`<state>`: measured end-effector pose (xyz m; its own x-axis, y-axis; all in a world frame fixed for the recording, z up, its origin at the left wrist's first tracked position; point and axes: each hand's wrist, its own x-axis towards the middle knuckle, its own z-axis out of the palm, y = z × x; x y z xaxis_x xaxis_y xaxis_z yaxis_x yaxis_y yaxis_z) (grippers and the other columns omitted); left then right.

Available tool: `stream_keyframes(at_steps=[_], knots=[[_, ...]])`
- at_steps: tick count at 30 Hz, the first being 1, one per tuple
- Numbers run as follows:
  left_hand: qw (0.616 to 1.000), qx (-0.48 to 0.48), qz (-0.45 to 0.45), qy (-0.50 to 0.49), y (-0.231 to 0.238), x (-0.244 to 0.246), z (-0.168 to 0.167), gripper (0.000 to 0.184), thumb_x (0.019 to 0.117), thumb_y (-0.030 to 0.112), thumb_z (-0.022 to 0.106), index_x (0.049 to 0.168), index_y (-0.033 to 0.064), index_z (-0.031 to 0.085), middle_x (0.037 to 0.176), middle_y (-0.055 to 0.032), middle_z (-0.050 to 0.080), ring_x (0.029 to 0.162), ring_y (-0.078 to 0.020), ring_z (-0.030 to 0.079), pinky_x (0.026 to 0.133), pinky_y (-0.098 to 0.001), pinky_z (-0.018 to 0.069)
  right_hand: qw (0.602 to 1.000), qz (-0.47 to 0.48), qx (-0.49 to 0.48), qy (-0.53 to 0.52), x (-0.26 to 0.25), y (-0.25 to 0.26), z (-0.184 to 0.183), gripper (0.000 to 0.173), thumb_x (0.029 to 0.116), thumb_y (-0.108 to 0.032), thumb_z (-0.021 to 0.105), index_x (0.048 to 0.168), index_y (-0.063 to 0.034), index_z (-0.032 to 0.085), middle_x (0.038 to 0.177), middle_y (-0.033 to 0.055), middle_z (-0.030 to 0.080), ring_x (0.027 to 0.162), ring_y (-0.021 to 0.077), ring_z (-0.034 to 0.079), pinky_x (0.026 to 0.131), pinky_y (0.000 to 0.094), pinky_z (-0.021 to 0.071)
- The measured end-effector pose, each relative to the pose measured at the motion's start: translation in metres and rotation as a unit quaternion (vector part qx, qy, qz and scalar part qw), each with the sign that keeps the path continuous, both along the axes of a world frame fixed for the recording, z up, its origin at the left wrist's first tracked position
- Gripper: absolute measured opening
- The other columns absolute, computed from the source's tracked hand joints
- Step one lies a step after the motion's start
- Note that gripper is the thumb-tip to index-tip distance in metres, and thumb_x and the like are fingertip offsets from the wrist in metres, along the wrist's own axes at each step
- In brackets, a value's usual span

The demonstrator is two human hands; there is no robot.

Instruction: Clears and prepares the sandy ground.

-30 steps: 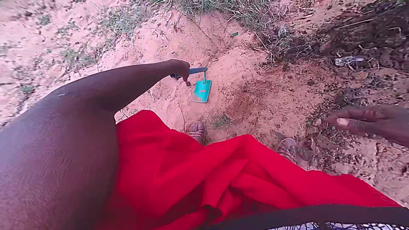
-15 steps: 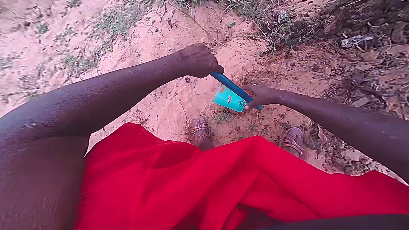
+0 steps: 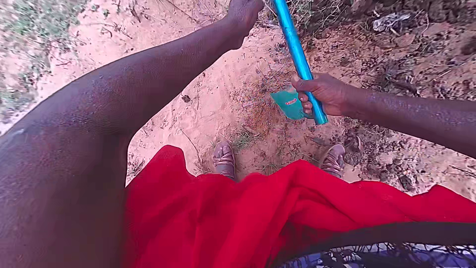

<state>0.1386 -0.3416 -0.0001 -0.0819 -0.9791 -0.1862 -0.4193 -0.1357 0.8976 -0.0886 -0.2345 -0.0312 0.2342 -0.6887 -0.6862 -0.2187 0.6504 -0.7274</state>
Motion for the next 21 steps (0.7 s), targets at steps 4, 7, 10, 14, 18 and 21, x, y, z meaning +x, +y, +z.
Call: stream_keyframes(at_steps=[4,7,10,14,18,21], knots=[[0.964,0.226,-0.031,0.137,0.007,-0.042,-0.016,0.064,0.1089,0.053,0.033,0.157,0.0116,0.028,0.141,-0.0222,0.057,0.114,-0.0359,0.066,0.089,-0.0504,0.0559,0.985,-0.147,0.001,-0.095,0.026,0.002,-0.025,0.022,0.1080,-0.037,0.053,0.111,-0.0161,0.046,0.066,-0.0024,0.049,0.051,0.0107,0.055,0.054,0.0288,0.0569],[0.951,0.234,-0.180,0.087,0.026,-0.067,-0.040,0.041,0.1088,0.037,0.049,0.139,0.0100,0.053,0.119,-0.0123,0.065,0.097,-0.0211,0.066,0.080,-0.0391,0.0552,0.982,-0.142,0.028,-0.120,0.034,0.007,-0.042,0.033,0.1085,-0.039,0.051,0.132,-0.0170,0.048,0.081,0.0040,0.061,0.071,0.0186,0.067,0.068,0.0346,0.0607],[0.925,0.302,-0.183,0.139,0.039,-0.074,-0.072,0.029,0.1071,0.021,0.054,0.130,0.0032,0.055,0.099,-0.0104,0.062,0.077,-0.0154,0.062,0.069,-0.0305,0.0547,0.988,-0.084,0.060,-0.116,0.037,0.032,-0.056,0.041,0.1078,-0.043,0.052,0.141,-0.0193,0.046,0.104,0.0065,0.068,0.088,0.0218,0.069,0.077,0.0404,0.0593],[0.927,0.286,-0.220,0.103,0.057,-0.069,-0.070,0.027,0.1105,0.027,0.048,0.117,0.0023,0.055,0.085,-0.0062,0.062,0.068,-0.0114,0.064,0.065,-0.0248,0.0558,0.992,0.083,0.053,-0.075,0.036,0.035,-0.058,0.040,0.1105,-0.032,0.049,0.141,-0.0066,0.043,0.119,0.0139,0.065,0.093,0.0227,0.072,0.080,0.0369,0.0621],[0.942,0.225,-0.244,0.041,0.076,-0.059,-0.067,0.026,0.1118,0.025,0.044,0.119,0.0022,0.055,0.085,-0.0033,0.057,0.069,-0.0085,0.059,0.068,-0.0226,0.0519,0.813,0.389,-0.328,0.282,0.003,0.022,-0.006,0.024,0.1051,-0.023,0.061,0.095,-0.0027,0.070,0.080,0.0118,0.066,0.076,0.0274,0.065,0.068,0.0473,0.0501],[0.947,0.222,-0.228,0.042,0.089,-0.062,-0.062,0.026,0.1113,0.024,0.045,0.121,0.0021,0.055,0.086,-0.0034,0.056,0.070,-0.0093,0.059,0.068,-0.0230,0.0529,0.614,0.382,-0.591,0.356,-0.031,-0.001,0.021,0.032,0.0900,-0.008,0.076,0.119,-0.0013,0.066,0.118,0.0256,0.067,0.121,0.0487,0.059,0.099,0.0600,0.0464]])
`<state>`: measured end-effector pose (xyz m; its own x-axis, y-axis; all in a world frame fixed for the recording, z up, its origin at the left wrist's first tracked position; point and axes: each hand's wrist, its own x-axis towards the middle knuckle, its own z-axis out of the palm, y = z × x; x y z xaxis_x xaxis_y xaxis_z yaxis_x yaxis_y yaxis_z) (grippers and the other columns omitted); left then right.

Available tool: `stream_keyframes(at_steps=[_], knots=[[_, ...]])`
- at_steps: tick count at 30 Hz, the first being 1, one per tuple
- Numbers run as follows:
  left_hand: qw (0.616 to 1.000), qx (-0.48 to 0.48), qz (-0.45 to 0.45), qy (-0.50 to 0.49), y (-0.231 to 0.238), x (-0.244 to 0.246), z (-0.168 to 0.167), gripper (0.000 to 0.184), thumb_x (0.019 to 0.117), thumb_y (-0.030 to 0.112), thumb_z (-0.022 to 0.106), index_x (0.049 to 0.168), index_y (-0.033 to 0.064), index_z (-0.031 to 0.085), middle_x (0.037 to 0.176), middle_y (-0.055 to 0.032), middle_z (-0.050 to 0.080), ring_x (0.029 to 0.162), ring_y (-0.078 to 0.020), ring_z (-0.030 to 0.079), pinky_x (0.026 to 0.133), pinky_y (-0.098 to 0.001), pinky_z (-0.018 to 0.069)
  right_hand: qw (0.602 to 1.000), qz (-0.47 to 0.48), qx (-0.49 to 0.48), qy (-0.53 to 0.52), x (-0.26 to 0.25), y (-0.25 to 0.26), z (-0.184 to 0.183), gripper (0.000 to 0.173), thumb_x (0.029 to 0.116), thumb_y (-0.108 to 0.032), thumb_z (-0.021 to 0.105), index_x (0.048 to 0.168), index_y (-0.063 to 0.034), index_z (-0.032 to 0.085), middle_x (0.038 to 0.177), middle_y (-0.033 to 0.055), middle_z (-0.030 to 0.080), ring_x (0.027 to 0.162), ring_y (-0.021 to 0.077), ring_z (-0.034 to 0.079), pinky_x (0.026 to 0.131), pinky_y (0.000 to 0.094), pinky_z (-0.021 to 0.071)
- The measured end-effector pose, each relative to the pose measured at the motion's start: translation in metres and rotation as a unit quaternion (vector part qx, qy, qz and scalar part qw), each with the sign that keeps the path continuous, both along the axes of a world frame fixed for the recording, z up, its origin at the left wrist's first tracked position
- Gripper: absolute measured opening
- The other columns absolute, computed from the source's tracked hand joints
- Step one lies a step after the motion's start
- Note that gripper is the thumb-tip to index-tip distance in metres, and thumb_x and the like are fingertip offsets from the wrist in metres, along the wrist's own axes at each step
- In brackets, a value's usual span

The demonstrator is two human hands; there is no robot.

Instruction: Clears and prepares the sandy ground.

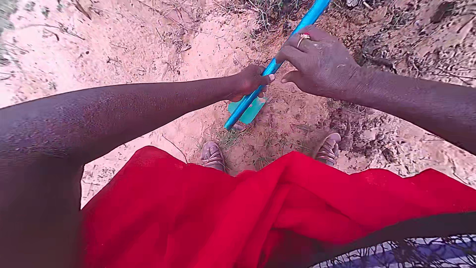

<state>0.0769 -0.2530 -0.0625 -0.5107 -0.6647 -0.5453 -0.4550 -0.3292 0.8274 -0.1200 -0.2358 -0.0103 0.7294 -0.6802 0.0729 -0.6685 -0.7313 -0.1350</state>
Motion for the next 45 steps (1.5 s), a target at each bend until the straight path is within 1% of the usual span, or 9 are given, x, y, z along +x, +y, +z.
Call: stream_keyframes(at_steps=[3,6,8,13,18,24,27,34,45], knots=[[1.000,0.021,0.002,-0.020,0.018,-0.017,0.015,0.025,0.1105,0.026,0.048,0.116,0.0036,0.055,0.082,-0.0037,0.057,0.064,-0.0089,0.058,0.061,-0.0214,0.0514,0.988,0.005,0.041,0.150,-0.005,-0.008,0.011,0.080,0.0783,-0.010,0.088,0.149,-0.0072,0.049,0.142,0.0263,0.056,0.142,0.0501,0.043,0.118,0.0638,0.0282],[0.999,0.035,-0.024,-0.030,0.045,-0.040,0.036,0.020,0.1087,0.021,0.052,0.112,0.0024,0.059,0.082,-0.0034,0.059,0.062,-0.0077,0.059,0.059,-0.0198,0.0515,0.962,-0.032,0.136,0.235,0.000,0.013,-0.003,0.047,0.0896,-0.021,0.081,0.128,-0.0036,0.059,0.098,0.0220,0.069,0.099,0.0444,0.068,0.087,0.0625,0.0479],[0.999,0.017,-0.036,-0.026,0.059,-0.050,0.047,0.016,0.1067,0.017,0.056,0.106,0.0016,0.061,0.081,-0.0028,0.061,0.064,-0.0073,0.060,0.060,-0.0201,0.0524,0.955,-0.052,0.176,0.232,-0.007,0.024,0.006,0.033,0.0967,-0.029,0.073,0.117,-0.0043,0.063,0.084,0.0197,0.066,0.085,0.0433,0.068,0.072,0.0616,0.0488],[0.939,-0.184,-0.221,-0.190,0.065,-0.048,0.091,0.043,0.0999,0.035,0.069,0.121,-0.0011,0.061,0.103,-0.0138,0.065,0.091,-0.0214,0.063,0.084,-0.0431,0.0520,0.958,-0.057,0.152,0.235,-0.063,0.017,0.053,0.031,0.0935,-0.037,0.077,0.090,-0.0088,0.065,0.068,0.0096,0.057,0.068,0.0317,0.061,0.060,0.0544,0.0446],[0.947,-0.140,-0.212,-0.198,0.061,-0.043,0.101,0.036,0.1066,0.035,0.057,0.118,0.0008,0.057,0.091,-0.0119,0.062,0.068,-0.0182,0.064,0.062,-0.0343,0.0560,0.966,-0.100,0.158,0.178,-0.128,-0.002,0.072,0.022,0.0892,-0.036,0.081,0.090,-0.0171,0.070,0.061,0.0021,0.054,0.058,0.0225,0.057,0.055,0.0491,0.0439],[0.922,-0.177,-0.262,-0.224,0.053,-0.028,0.081,0.025,0.1038,0.024,0.063,0.113,0.0013,0.058,0.097,-0.0131,0.057,0.077,-0.0228,0.062,0.068,-0.0406,0.0540,0.947,-0.089,0.251,0.180,-0.112,-0.007,0.025,0.029,0.0917,-0.036,0.079,0.086,-0.0115,0.064,0.064,0.0034,0.053,0.061,0.0222,0.055,0.058,0.0455,0.0434],[0.937,-0.054,-0.262,-0.226,0.067,-0.016,0.050,0.028,0.1055,0.027,0.060,0.119,0.0022,0.055,0.083,-0.0109,0.060,0.061,-0.0181,0.061,0.058,-0.0341,0.0538,0.946,-0.002,0.260,0.195,-0.088,-0.011,-0.019,0.032,0.0937,-0.038,0.076,0.094,-0.0078,0.066,0.070,0.0095,0.061,0.070,0.0303,0.064,0.063,0.0510,0.0479],[0.935,-0.005,-0.267,-0.233,0.062,-0.058,0.024,0.039,0.1076,0.025,0.050,0.137,-0.0009,0.046,0.111,-0.0239,0.063,0.107,-0.0402,0.065,0.090,-0.0577,0.0510,0.919,0.066,0.313,0.229,-0.110,-0.046,-0.069,0.023,0.0990,-0.024,0.071,0.110,-0.0039,0.070,0.088,0.0179,0.069,0.089,0.0380,0.069,0.078,0.0551,0.0530],[0.937,-0.004,-0.273,-0.220,0.061,-0.116,-0.004,0.044,0.1058,0.029,0.051,0.137,-0.0025,0.045,0.111,-0.0253,0.066,0.109,-0.0415,0.067,0.092,-0.0566,0.0523,0.907,0.100,0.309,0.268,-0.156,-0.070,-0.073,0.021,0.1012,-0.023,0.067,0.110,-0.0044,0.071,0.086,0.0176,0.069,0.087,0.0374,0.069,0.082,0.0547,0.0506]])
